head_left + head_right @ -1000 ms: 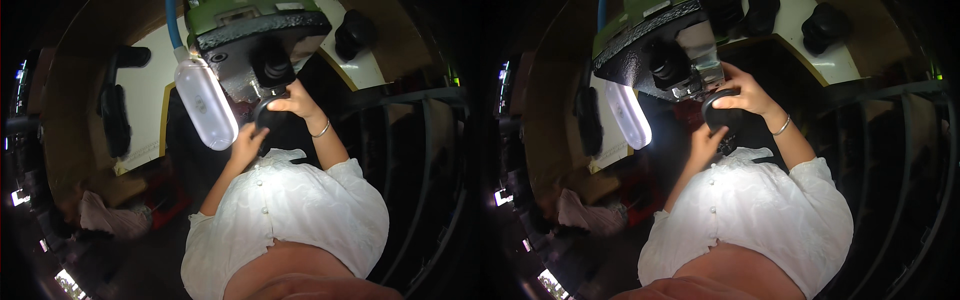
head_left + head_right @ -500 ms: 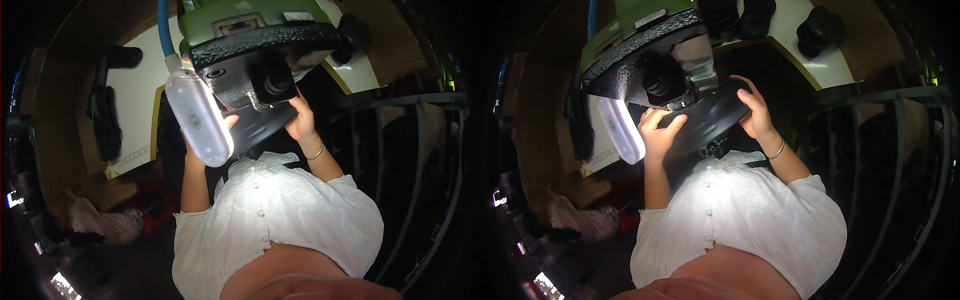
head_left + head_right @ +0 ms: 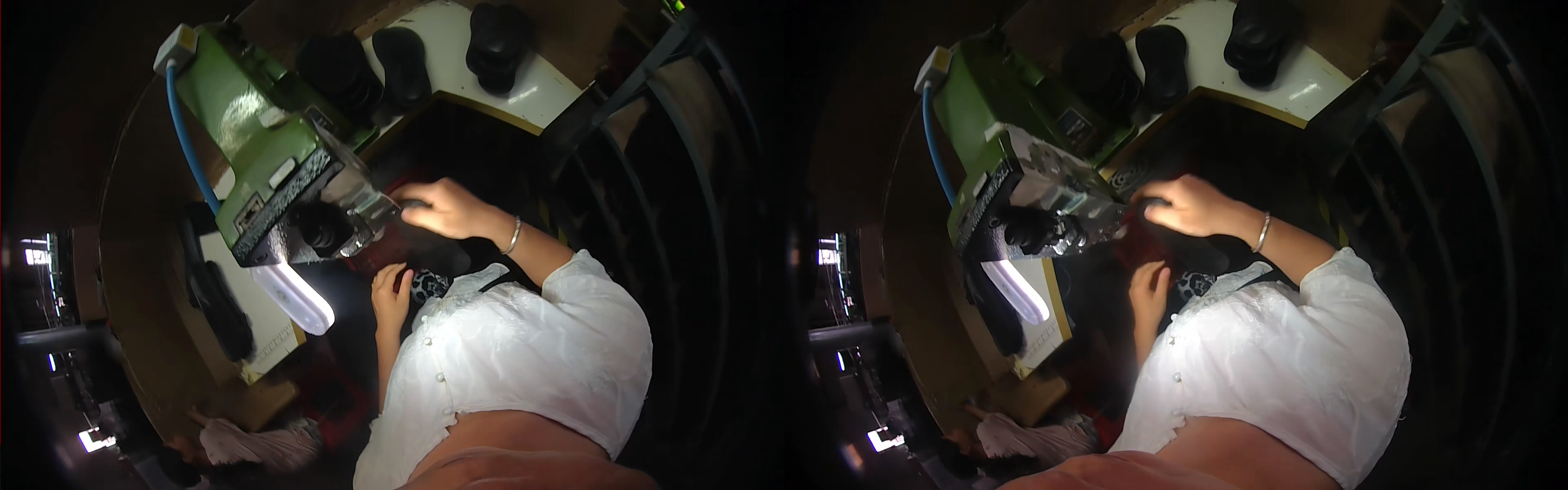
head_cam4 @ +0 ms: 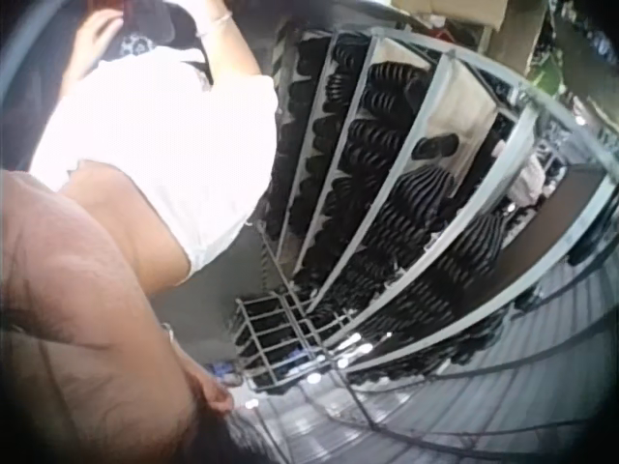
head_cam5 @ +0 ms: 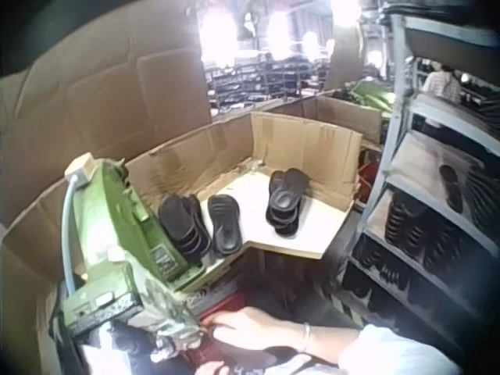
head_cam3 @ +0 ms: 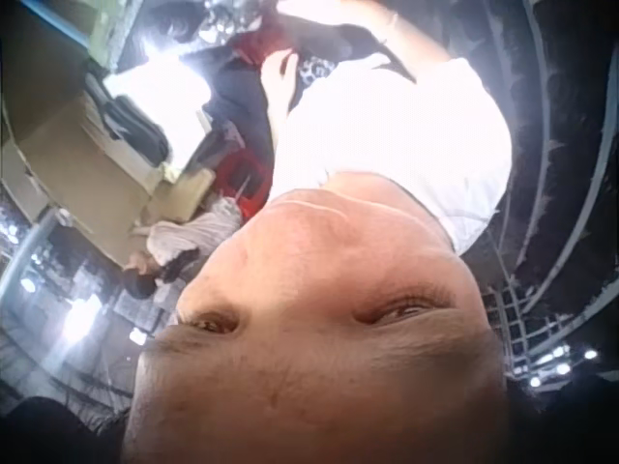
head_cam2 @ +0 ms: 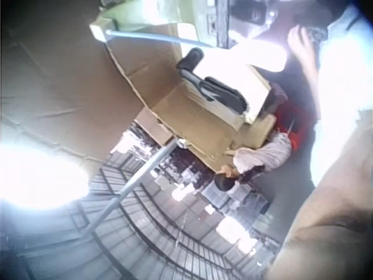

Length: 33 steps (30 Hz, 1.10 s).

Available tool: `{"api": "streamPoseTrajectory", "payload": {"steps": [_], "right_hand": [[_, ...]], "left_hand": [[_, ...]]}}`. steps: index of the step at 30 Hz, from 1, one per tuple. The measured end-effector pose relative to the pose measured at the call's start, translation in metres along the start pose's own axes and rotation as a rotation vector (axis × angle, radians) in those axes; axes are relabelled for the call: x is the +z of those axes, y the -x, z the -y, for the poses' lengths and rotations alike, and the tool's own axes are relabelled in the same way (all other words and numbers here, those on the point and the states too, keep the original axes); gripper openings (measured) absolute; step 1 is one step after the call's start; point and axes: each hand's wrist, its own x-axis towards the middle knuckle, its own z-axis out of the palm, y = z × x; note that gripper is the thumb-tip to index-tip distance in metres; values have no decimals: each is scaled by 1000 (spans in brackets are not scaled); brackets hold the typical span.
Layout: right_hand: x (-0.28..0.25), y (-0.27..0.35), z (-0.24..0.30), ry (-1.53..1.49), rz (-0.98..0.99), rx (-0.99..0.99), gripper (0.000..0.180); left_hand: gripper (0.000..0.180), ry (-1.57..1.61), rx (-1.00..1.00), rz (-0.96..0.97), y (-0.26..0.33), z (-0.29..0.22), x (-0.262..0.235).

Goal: The person retrieves black shoe soles from a metal rack and processes them one by one using a green grinding machine. They hold each sole against the machine's rotating wheel to smooth the edges, then place the finished items onto a nearby table. The task involves repetitive handling of individual parts in a factory setting.

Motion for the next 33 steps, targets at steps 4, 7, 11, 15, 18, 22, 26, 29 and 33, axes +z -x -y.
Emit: {"api": "streamPoseTrajectory", "payload": {"steps": [4, 7, 11, 15, 18, 22, 26, 29, 33], "right_hand": [[-63, 10, 13, 7, -848, -375, 29], [-89, -3, 7, -81, -1114, -443, 33], [-106, -60, -29, -188, -1096, -421, 43], [-94, -86, -79, -269, -1006, -332, 49], [-67, -62, -82, -210, -787, -198, 43], [-32, -37, -96, -204, -618, -52, 31], [-16, -21, -116, -179, -534, 48, 28], [-17, -16, -119, -151, -433, 85, 27], [-20, -16, -115, -206, -296, 138, 27]], "left_hand": [[16, 116, -246, -66, 6, 12, -14], [15, 100, -290, -107, 5, 27, -24], [16, -82, -213, -184, -17, 28, -51], [35, -351, -169, -537, -34, 80, -108], [51, -872, -317, -773, -33, 115, -188], [57, -965, -945, -771, 3, 158, -264], [51, -738, -884, -627, 23, 173, -286], [43, -857, -793, -718, 16, 122, -260], [40, -886, -592, -699, 14, 54, -232]]}}
